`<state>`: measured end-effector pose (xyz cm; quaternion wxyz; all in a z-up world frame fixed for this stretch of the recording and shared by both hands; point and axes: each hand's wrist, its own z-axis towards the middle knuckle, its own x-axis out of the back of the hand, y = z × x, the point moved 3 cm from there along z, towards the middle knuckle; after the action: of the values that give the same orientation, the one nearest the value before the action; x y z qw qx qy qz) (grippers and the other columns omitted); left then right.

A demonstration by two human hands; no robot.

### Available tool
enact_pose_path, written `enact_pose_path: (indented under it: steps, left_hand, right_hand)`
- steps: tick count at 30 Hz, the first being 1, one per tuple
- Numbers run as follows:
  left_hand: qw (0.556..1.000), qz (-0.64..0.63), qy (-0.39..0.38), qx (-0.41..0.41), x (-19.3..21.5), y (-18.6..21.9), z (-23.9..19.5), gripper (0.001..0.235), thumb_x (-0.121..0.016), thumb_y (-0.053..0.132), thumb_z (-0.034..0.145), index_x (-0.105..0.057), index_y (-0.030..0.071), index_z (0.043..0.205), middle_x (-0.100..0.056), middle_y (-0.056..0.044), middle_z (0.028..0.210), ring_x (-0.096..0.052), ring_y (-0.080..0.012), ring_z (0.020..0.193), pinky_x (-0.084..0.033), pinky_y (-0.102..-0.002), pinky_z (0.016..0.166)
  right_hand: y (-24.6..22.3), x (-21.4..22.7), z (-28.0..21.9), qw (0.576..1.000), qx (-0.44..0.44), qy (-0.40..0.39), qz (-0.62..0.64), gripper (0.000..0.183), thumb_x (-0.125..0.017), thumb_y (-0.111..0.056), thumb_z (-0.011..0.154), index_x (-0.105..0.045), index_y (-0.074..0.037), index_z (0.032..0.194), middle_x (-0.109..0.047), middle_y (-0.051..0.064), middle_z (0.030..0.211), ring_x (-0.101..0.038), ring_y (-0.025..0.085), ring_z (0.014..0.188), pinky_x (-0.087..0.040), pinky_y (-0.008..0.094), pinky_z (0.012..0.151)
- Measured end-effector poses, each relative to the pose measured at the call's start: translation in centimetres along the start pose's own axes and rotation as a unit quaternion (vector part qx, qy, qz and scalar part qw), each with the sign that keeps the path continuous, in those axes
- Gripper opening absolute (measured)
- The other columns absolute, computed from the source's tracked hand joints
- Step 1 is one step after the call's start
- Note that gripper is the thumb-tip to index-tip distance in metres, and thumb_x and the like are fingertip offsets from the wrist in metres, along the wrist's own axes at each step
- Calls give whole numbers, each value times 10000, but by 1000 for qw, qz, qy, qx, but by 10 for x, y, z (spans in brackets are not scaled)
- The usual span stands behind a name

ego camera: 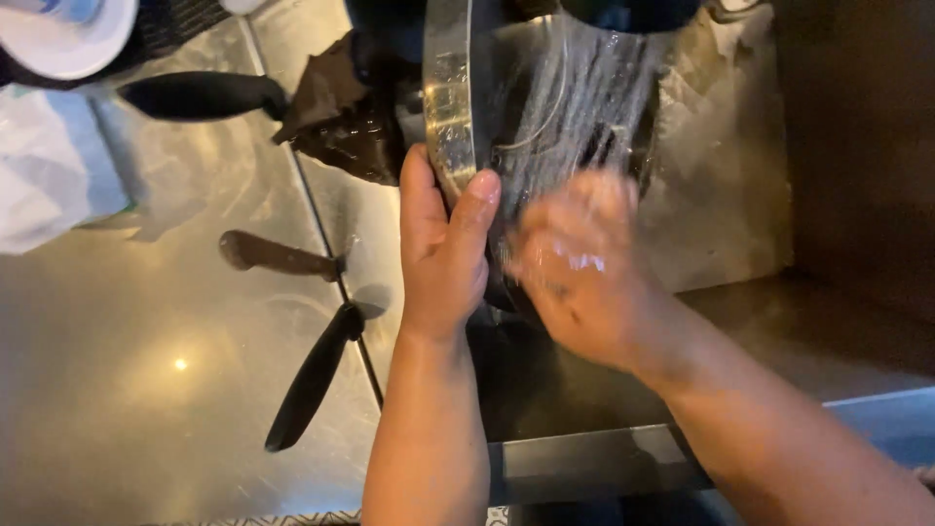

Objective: The person scrubs a round metal tray with a steel wool pad under running water, then applies soap and continues scrubbing with a white sponge. The tray is rinsed and handled throughout the process.

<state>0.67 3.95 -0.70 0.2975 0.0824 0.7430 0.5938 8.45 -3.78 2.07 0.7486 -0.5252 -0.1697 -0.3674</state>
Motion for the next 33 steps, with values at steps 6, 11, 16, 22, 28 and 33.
enact_pose_path:
  steps: [6,11,16,22,28,33]
  left_hand:
    - [998,58,1,12,-1,-4,-2,251,-525,193,790,-406,74,976,-493,-16,846,-461,-73,777,-410,-220,732]
    - [980,192,41,42,5,16,6,205,-502,57,629,-400,116,798,-324,53,602,-276,-34,525,-273,-169,484]
    - [988,140,23,52,-4,27,6,350,-519,9,616,-427,53,951,-514,-44,806,-508,-108,753,-447,-240,684]
    - [993,103,-13,48,-14,29,6,631,-471,-68,631,-243,84,1199,-493,-91,936,-493,-120,800,-407,-242,713]
    - [990,116,-1,80,-20,17,2,326,-493,-11,577,-365,104,854,-396,-1,719,-393,-77,671,-343,-205,599]
    - [992,85,-92,3,-28,9,-3,502,-625,166,654,-363,29,1059,-484,-62,930,-486,-133,890,-420,-274,790]
  right_hand:
    - [10,0,13,994,-62,33,-89,58,-417,-44,798,-411,5,768,-393,150,813,-334,333,782,-240,420,710]
    - [-2,-4,7,999,28,36,16,119,-470,-91,788,-468,-15,697,-466,114,757,-413,290,711,-268,414,722]
    - [30,19,3,975,-122,180,50,68,-533,-54,754,-482,-12,736,-449,115,779,-417,260,828,-304,389,801]
    - [70,25,-12,768,-495,323,246,68,-481,-128,740,-471,-156,801,-429,-11,731,-388,87,743,-298,198,743]
    - [68,32,-1,793,-490,211,295,160,-447,-102,785,-492,-151,930,-435,-11,827,-372,91,738,-317,203,697]
    - [62,48,6,840,-420,202,277,199,-395,-126,793,-528,-112,939,-528,8,967,-470,125,952,-341,259,860]
